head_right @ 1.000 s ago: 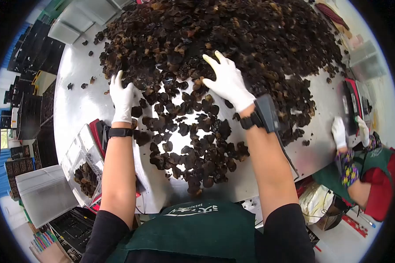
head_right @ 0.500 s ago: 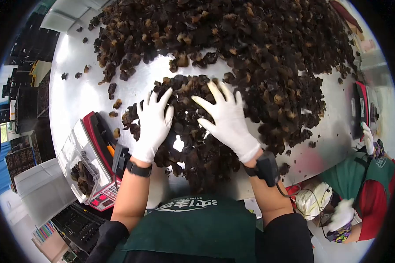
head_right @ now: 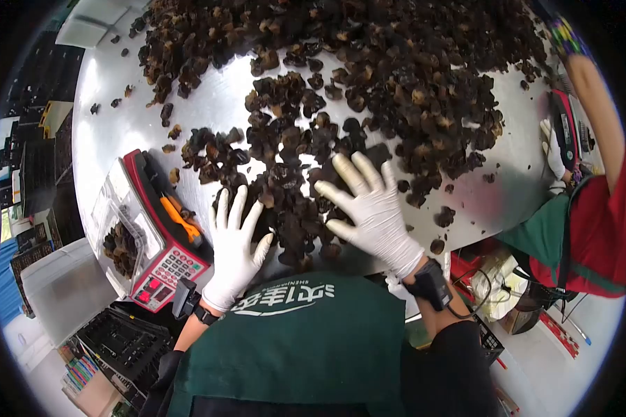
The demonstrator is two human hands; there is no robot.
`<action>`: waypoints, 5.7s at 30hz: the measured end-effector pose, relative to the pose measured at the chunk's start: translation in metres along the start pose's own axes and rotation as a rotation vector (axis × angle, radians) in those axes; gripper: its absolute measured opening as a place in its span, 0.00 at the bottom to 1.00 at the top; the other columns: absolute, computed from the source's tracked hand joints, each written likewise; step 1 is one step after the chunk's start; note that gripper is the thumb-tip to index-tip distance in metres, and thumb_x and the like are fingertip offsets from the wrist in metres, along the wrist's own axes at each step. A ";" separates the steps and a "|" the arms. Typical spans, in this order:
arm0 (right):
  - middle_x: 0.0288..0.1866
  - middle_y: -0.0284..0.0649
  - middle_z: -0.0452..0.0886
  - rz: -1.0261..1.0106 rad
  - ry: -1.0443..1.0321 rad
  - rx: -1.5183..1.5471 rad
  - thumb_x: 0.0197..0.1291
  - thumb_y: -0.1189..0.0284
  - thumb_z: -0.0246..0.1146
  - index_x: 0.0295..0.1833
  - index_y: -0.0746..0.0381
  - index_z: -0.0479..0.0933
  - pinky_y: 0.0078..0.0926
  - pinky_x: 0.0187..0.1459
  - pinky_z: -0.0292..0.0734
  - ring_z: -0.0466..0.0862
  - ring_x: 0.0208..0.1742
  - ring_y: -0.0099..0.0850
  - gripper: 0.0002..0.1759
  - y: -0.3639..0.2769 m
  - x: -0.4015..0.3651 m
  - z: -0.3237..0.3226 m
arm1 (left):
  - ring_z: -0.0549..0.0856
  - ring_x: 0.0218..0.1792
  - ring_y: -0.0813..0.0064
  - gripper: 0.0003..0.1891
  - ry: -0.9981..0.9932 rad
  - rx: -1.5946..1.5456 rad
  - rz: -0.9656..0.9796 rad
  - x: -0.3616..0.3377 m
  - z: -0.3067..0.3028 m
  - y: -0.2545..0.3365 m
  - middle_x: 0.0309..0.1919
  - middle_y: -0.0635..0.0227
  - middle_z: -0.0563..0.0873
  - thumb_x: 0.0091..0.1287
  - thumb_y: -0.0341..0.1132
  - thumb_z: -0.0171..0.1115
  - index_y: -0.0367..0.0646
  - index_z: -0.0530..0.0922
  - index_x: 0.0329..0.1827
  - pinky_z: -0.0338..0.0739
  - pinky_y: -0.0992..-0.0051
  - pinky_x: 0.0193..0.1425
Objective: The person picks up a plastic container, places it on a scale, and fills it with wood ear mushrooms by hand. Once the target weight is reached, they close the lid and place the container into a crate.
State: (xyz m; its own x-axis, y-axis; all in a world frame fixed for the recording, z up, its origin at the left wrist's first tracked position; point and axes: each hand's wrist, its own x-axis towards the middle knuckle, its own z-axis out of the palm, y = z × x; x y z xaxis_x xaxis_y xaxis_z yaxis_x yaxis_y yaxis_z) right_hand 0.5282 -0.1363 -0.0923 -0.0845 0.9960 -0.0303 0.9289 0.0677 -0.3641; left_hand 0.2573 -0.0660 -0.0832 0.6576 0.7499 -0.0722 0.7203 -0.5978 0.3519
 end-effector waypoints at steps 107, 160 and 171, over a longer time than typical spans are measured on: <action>0.39 0.33 0.87 0.470 0.010 1.508 0.67 0.71 0.64 0.53 0.64 0.83 0.14 0.28 0.73 0.80 0.30 0.15 0.13 -0.069 0.037 -0.015 | 0.83 0.43 0.74 0.23 0.003 -2.332 -0.186 -0.009 -0.006 0.011 0.58 0.55 0.82 0.74 0.30 0.58 0.39 0.67 0.71 0.81 0.76 0.50; 0.35 0.29 0.85 -0.113 -0.151 0.984 0.70 0.67 0.65 0.51 0.62 0.85 0.12 0.25 0.67 0.77 0.28 0.12 0.11 -0.269 0.184 -0.014 | 0.68 0.76 0.60 0.32 1.294 -0.797 -0.462 -0.196 -0.155 -0.166 0.73 0.53 0.71 0.67 0.27 0.58 0.38 0.66 0.76 0.60 0.58 0.80; 0.31 0.29 0.83 0.392 -0.069 0.864 0.72 0.67 0.63 0.45 0.61 0.84 0.13 0.25 0.67 0.75 0.27 0.13 0.09 -0.097 0.062 0.034 | 0.77 0.69 0.63 0.25 1.059 -0.422 -0.594 -0.205 -0.177 -0.158 0.67 0.59 0.79 0.68 0.26 0.58 0.43 0.75 0.70 0.71 0.62 0.73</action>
State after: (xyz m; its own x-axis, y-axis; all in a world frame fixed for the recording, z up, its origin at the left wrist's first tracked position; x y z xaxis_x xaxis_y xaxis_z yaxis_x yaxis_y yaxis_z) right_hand 0.4204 -0.0833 -0.0901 0.1301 0.9309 -0.3414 0.3101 -0.3652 -0.8778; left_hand -0.0301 -0.0754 0.0413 -0.3739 0.8435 0.3857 0.5875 -0.1064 0.8022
